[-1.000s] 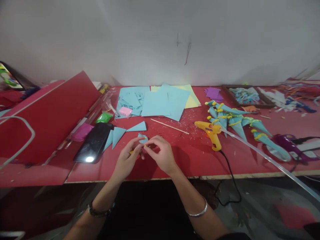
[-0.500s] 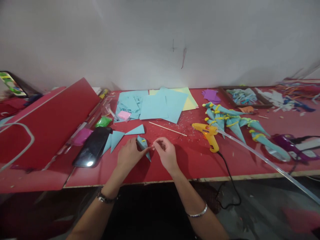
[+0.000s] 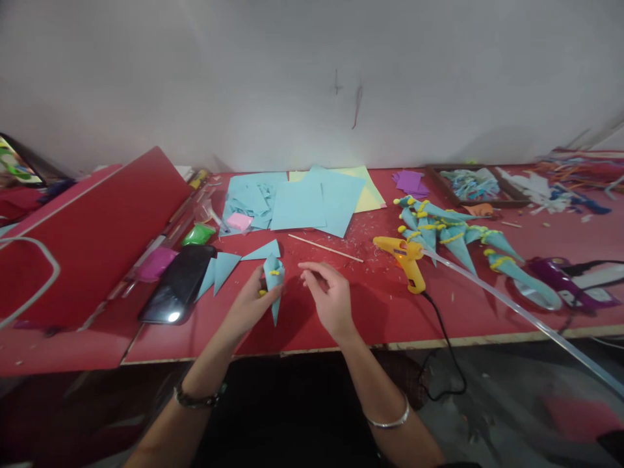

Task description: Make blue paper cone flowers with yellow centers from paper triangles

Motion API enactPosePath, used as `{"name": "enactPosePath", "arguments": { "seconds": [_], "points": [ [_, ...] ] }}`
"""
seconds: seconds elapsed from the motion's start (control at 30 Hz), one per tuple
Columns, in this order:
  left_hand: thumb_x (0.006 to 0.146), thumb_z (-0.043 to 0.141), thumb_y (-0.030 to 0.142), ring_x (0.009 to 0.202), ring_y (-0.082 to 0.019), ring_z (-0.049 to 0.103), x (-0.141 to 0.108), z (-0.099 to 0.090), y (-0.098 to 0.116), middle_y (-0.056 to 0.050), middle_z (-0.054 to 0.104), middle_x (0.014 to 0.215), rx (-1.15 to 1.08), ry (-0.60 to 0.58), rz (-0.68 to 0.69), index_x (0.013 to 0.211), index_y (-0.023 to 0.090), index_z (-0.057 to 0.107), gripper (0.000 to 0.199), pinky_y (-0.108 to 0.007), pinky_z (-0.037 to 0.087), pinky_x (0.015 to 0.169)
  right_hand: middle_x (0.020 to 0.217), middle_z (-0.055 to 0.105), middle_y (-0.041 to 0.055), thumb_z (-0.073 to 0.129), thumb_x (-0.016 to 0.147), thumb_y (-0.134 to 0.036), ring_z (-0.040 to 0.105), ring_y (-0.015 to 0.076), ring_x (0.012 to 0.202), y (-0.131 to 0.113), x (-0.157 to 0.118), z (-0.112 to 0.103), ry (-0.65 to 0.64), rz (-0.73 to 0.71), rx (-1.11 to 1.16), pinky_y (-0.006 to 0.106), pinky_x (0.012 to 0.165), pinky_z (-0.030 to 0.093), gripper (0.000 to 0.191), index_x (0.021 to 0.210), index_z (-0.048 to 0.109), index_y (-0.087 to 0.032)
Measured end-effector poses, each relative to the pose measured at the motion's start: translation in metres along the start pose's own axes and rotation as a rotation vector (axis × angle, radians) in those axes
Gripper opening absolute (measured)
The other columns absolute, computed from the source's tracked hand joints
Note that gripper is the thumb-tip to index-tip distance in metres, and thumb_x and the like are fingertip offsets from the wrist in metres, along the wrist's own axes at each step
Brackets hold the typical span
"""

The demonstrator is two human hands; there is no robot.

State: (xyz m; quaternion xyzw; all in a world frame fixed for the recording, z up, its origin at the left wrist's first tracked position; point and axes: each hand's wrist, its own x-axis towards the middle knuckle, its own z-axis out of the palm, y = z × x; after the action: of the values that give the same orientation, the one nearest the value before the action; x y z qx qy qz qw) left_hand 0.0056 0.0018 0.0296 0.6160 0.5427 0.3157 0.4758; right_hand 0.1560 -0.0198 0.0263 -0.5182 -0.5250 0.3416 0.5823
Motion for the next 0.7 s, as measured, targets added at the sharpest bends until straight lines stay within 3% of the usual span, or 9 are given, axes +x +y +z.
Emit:
{"name": "enactPosePath", "arguments": {
  "seconds": [0.13, 0.3, 0.7],
  "points": [
    [0.074, 0.051, 0.029, 0.064, -0.01, 0.053, -0.012, -0.002, 0.019, 0.003, 0.053, 0.069, -0.098, -0.051, 0.042, 0.1, 0.016, 0.044, 0.029, -0.021, 0.042, 0.059, 0.081, 0.06, 0.003, 0.052, 0.078, -0.024, 0.057, 0.0132, 0.072, -0.023, -0.001, -0.004, 0.029, -0.168, -0.133, 0.027, 0.066, 0.05, 0.018, 0.093, 0.063, -0.022],
    [0.075, 0.051, 0.029, 0.06, -0.008, 0.049, -0.023, -0.001, 0.033, 0.002, 0.053, 0.069, -0.13, -0.096, 0.098, 0.103, 0.016, 0.043, 0.032, -0.019, 0.041, 0.054, 0.076, 0.06, 0.0012, 0.054, 0.078, -0.024, 0.056, 0.0124, 0.065, -0.041, -0.005, -0.005, -0.09, -0.314, -0.233, 0.027, 0.063, 0.05, 0.018, 0.093, 0.062, -0.025],
    [0.076, 0.052, 0.027, 0.069, -0.011, 0.054, -0.032, -0.003, 0.037, -0.002, 0.057, 0.079, -0.128, -0.134, 0.185, 0.1, 0.018, 0.047, 0.026, -0.022, 0.046, 0.06, 0.076, 0.059, 0.0003, 0.054, 0.078, -0.022, 0.057, 0.0126, 0.066, -0.049, -0.007, -0.004, -0.131, -0.39, -0.265, 0.027, 0.062, 0.049, 0.014, 0.089, 0.061, -0.026]
  ]
}}
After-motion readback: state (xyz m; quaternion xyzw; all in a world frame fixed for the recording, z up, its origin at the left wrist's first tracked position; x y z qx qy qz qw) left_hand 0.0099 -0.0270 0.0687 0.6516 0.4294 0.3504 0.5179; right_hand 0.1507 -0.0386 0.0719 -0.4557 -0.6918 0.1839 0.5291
